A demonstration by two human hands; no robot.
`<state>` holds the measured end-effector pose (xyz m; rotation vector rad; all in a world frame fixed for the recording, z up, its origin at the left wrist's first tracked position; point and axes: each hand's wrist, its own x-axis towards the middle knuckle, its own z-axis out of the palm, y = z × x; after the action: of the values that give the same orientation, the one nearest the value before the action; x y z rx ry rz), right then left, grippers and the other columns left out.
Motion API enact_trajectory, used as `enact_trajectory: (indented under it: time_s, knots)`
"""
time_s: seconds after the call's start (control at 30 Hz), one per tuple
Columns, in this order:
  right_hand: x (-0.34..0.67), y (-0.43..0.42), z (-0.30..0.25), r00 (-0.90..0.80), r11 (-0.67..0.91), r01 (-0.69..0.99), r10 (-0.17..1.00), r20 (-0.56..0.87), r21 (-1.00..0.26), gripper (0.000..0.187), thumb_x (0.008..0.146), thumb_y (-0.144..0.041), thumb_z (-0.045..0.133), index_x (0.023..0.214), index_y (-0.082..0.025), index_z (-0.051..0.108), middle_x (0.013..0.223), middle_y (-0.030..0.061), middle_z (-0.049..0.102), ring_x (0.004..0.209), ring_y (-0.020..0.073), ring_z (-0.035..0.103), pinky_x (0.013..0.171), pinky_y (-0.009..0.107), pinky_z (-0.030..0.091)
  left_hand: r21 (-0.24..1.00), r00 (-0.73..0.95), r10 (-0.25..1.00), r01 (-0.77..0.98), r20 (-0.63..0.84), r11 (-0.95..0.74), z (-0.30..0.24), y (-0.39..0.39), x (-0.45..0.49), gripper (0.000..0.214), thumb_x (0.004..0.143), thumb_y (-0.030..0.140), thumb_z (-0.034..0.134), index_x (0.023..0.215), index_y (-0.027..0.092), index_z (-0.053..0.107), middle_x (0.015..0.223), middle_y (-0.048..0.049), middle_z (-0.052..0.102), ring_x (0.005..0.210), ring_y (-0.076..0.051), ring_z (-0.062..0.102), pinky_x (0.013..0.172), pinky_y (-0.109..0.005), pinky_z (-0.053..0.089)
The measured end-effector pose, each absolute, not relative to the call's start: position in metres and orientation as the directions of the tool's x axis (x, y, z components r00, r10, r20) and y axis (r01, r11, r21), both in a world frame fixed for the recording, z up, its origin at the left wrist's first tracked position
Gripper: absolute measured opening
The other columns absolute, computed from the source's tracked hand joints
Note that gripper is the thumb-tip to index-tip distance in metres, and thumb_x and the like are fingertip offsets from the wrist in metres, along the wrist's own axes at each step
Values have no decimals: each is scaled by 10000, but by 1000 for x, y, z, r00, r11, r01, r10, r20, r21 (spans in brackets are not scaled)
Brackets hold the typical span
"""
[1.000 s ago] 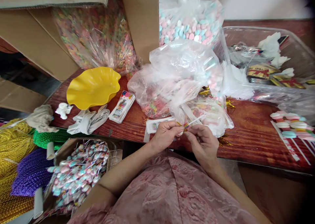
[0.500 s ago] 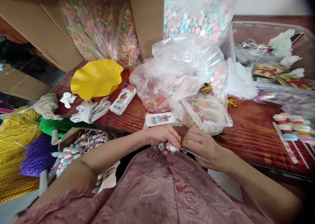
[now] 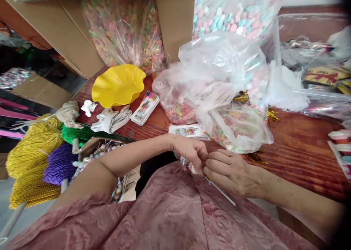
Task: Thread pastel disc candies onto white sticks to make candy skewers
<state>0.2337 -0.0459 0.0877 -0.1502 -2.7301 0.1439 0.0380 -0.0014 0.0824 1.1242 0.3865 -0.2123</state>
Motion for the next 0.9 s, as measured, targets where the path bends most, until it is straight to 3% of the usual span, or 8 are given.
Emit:
enact_trajectory:
  time_s: [0.27, 0.37, 0.43, 0.53, 0.6, 0.73, 0.83, 0.9]
  knots:
    - [226, -48, 95, -856, 958, 271, 284, 432, -92, 223, 916, -53, 399, 808, -185, 544, 684, 8, 554, 640, 136, 466, 656, 306, 360, 940, 830, 462, 341, -313, 23, 99, 48, 2, 242, 402, 274, 894, 547, 216, 710, 484, 39, 599, 481, -139, 544, 465, -227, 405]
    - [226, -43, 93, -813, 922, 350, 386, 436, -163, 218, 893, -64, 369, 822, -192, 529, 692, 13, 555, 634, 148, 464, 636, 306, 363, 895, 822, 538, 368, -186, -253, 137, 45, -13, 164, 580, 325, 838, 672, 222, 748, 621, 13, 650, 567, -140, 569, 553, -238, 423]
    - [227, -33, 91, -744, 874, 420, 486, 459, -246, 209, 889, -87, 357, 838, -196, 529, 688, 12, 554, 623, 147, 463, 607, 295, 357, 830, 761, 645, 313, 72, -462, 163, 22, -11, 93, 732, 320, 744, 771, 237, 754, 781, -20, 680, 724, -164, 605, 681, -267, 455]
    - [228, -17, 94, -581, 734, 497, 678, 451, -463, 182, 907, -142, 385, 803, -205, 520, 636, -18, 520, 571, 120, 437, 556, 264, 326, 718, 879, 402, 106, 257, -688, 171, -20, 6, 135, 805, 292, 674, 675, 259, 689, 839, -53, 678, 786, -189, 572, 785, -321, 459]
    - [224, -14, 99, -472, 618, 491, 781, 409, -613, 168, 916, -177, 427, 782, -206, 524, 627, -29, 508, 573, 107, 439, 558, 251, 330, 769, 895, 405, 126, 184, -627, 153, -30, 17, 238, 802, 352, 686, 599, 239, 633, 731, -54, 644, 711, -188, 548, 729, -330, 469]
    - [208, -24, 94, -466, 442, 331, 845, 264, -833, 176, 922, -217, 460, 769, -202, 545, 648, -33, 533, 602, 99, 478, 582, 231, 381, 970, 509, 850, 111, 132, -217, 111, -5, 17, 273, 860, 440, 619, 827, 189, 720, 843, -62, 683, 814, -192, 619, 753, -324, 500]
    - [202, -24, 80, -483, 348, 321, 860, 163, -881, 185, 903, -239, 463, 743, -198, 546, 618, -35, 535, 575, 100, 481, 553, 224, 385, 982, 228, 957, -98, 181, -163, 101, 6, 8, 294, 829, 449, 680, 991, 209, 731, 1167, -88, 669, 1057, -219, 616, 887, -346, 498]
    - [201, -17, 76, -389, 398, 375, 887, 247, -837, 175, 891, -231, 469, 737, -201, 545, 597, -34, 527, 552, 101, 465, 543, 228, 373, 971, 142, 973, -184, 180, -152, 98, 1, 8, 336, 794, 432, 728, 1066, 237, 716, 1274, -71, 623, 1161, -211, 576, 965, -344, 469]
